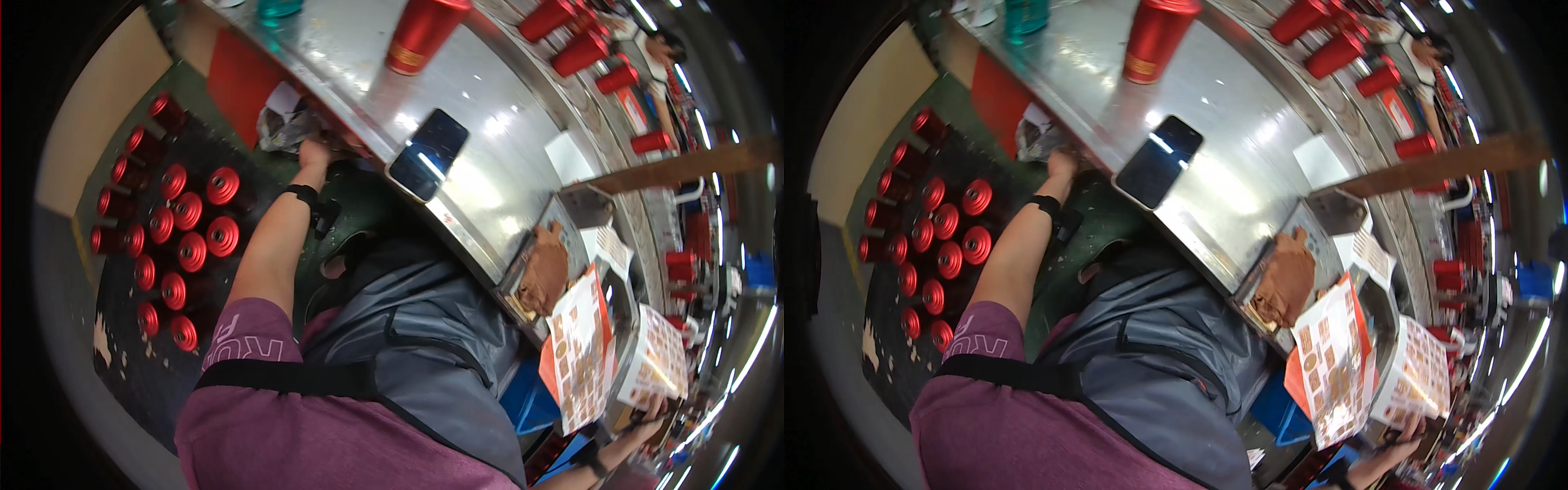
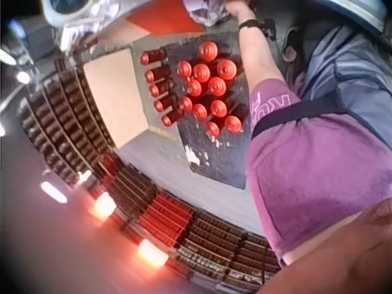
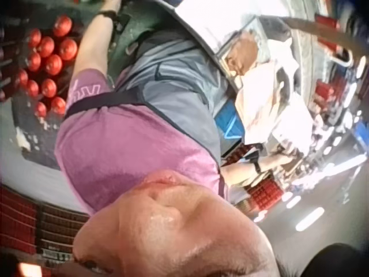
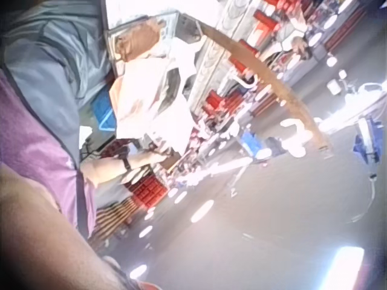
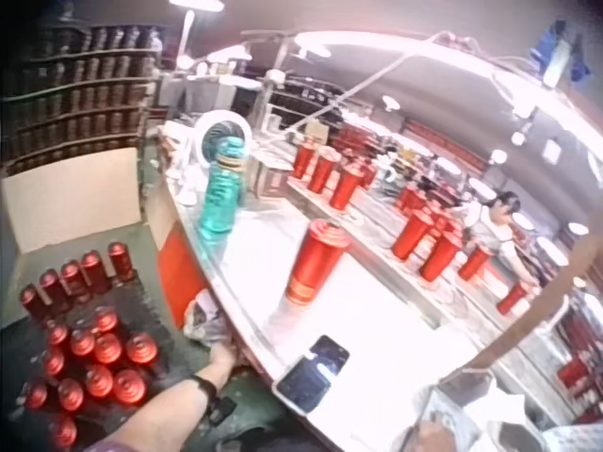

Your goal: Applying labels and gold seals to red metal cans on a production line using a squeegee and scissors.

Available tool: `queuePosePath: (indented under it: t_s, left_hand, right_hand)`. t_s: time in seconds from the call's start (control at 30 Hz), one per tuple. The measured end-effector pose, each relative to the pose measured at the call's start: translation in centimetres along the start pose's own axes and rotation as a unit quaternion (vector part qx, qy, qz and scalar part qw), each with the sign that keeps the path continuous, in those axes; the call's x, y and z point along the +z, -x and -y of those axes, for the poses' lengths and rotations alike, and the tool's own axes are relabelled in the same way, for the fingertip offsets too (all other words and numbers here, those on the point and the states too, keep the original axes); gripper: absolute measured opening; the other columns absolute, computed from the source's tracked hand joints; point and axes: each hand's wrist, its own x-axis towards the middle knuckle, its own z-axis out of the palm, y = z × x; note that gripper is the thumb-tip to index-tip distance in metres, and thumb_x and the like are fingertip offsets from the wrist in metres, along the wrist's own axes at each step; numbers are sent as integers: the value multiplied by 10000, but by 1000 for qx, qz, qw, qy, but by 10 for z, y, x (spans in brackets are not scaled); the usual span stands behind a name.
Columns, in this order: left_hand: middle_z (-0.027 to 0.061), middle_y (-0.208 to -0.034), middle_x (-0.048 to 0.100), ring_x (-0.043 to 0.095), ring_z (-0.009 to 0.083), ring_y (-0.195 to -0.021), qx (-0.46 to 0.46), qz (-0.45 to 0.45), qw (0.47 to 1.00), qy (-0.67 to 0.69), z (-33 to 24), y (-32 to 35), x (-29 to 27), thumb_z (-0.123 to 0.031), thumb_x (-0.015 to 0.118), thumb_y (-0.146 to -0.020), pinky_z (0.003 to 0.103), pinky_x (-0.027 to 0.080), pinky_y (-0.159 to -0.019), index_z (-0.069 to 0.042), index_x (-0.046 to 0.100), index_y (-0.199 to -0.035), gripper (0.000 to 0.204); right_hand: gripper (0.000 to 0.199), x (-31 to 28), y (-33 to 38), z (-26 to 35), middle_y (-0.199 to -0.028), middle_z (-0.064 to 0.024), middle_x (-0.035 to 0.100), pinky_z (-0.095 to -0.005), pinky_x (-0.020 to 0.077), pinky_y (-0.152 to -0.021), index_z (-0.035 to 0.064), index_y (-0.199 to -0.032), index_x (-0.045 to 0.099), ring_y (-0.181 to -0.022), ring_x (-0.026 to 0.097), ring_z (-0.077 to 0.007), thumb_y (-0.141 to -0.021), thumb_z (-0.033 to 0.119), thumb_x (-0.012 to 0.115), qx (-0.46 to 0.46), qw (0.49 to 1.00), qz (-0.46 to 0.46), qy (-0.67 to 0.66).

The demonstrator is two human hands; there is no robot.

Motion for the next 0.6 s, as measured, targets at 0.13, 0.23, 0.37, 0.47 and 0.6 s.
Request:
queuePosePath:
  t_s: [0.13,0.23,0.37,0.47,0.6]
  left_hand:
    - [185,-1053,690,667,332,-973,95,57,923,-369,30,-44,13,-266,588,-879,426,534,-809,-21,686,-995,288]
    - [177,-1234,581,616,326,-1069,201,-86,950,-222,56,-69,17,-252,620,-869,397,509,-877,-9,662,-1087,330]
    - [186,-1434,459,592,328,-1137,253,-145,946,-142,86,-70,-10,-292,643,-875,381,481,-941,11,618,-1220,460]
    - [253,-1211,619,584,347,-1159,250,33,958,-139,101,-57,-52,-227,670,-875,393,433,-994,66,620,-1185,430]
    - [127,-1134,631,580,185,-1041,173,190,966,-32,105,-31,-81,-222,676,-920,320,438,-949,99,584,-1155,408]
  right_hand:
    - [448,-2,-19,-9,-1010,-100,649,-301,500,-728,-54,-1144,587,-835,619,-189,-848,253,722,24,991,38,127]
    - [376,-6,-37,-15,-994,-66,665,-282,477,-807,-30,-1106,636,-890,605,-150,-846,230,714,-73,989,85,94]
    - [287,-9,-44,-7,-845,-6,678,-238,474,-712,-17,-1065,669,-764,590,-72,-871,192,697,-113,962,66,240]
    - [285,-7,-47,7,-762,-91,677,-274,495,-698,-9,-1004,676,-719,622,-97,-853,232,703,-166,948,46,266]
    - [306,-9,-63,9,-793,-121,690,-295,501,-715,-5,-998,680,-734,662,-150,-840,255,706,-137,944,52,295]
